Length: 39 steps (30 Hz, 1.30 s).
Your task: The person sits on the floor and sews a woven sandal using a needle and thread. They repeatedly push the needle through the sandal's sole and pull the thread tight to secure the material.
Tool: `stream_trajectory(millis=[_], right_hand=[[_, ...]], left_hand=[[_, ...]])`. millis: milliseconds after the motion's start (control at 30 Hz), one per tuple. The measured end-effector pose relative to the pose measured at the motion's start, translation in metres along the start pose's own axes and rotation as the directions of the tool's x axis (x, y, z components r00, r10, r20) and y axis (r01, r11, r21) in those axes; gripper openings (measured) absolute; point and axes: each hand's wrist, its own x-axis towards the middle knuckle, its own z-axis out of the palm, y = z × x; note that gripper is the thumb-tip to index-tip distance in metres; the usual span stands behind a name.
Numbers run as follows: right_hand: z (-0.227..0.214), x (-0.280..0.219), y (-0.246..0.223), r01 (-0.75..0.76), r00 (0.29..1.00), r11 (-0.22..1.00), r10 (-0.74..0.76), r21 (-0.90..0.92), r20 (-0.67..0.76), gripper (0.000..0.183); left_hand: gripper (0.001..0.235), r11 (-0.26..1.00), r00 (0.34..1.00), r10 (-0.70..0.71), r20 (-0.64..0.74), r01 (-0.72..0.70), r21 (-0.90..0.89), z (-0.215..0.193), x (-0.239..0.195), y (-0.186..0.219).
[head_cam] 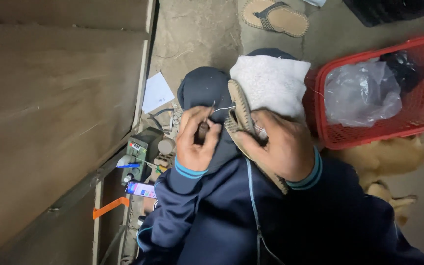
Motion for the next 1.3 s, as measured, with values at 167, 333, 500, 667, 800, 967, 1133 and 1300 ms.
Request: stream_trajectory(millis=[167,333,500,667,800,967,1133,1300], right_hand=[[-0.007,-0.012,0.024,-0.368,0.925,0.927,0.356,0.077,0.137,0.027],[-0.013,-0.034,0.062,-0.454,0.876,0.888,0.43,0.072,0.218,0.027],[-0.016,-0.035,0.061,-0.45,0.888,0.874,0.417,0.185,0.193,0.027],[-0.034,-0.017,0.041,-0.553,0.824,0.787,0.47,0.273,0.317,0.022],[-0.037,-0.011,0.034,-0.509,0.855,0.804,0.434,0.307,0.283,0.019],[-0.038,-0.008,0.032,-0.479,0.874,0.798,0.394,0.367,0.285,0.019],[-0.036,-0.013,0.033,-0.441,0.897,0.793,0.37,0.42,0.243,0.017],[-0.033,-0.016,0.033,-0.413,0.911,0.792,0.353,0.449,0.216,0.015]], left_hand=[[0.025,0.991,0.998,0.052,0.043,-0.047,-0.122,-0.013,-0.011,0.006],[0.032,0.999,0.989,0.008,0.15,-0.001,-0.048,-0.005,-0.004,0.04],[0.038,0.996,0.974,0.052,0.219,-0.067,0.064,0.009,0.005,0.056],[0.032,0.993,0.95,0.096,0.297,-0.112,0.036,0.017,0.013,0.068],[0.026,0.983,0.953,0.08,0.293,-0.124,0.137,0.02,0.014,0.074],[0.024,0.953,0.951,0.112,0.289,-0.185,0.239,0.025,0.013,0.075],[0.023,0.928,0.944,0.132,0.301,-0.225,0.298,0.026,0.015,0.075],[0.022,0.919,0.941,0.133,0.312,-0.235,0.317,0.027,0.018,0.08]])
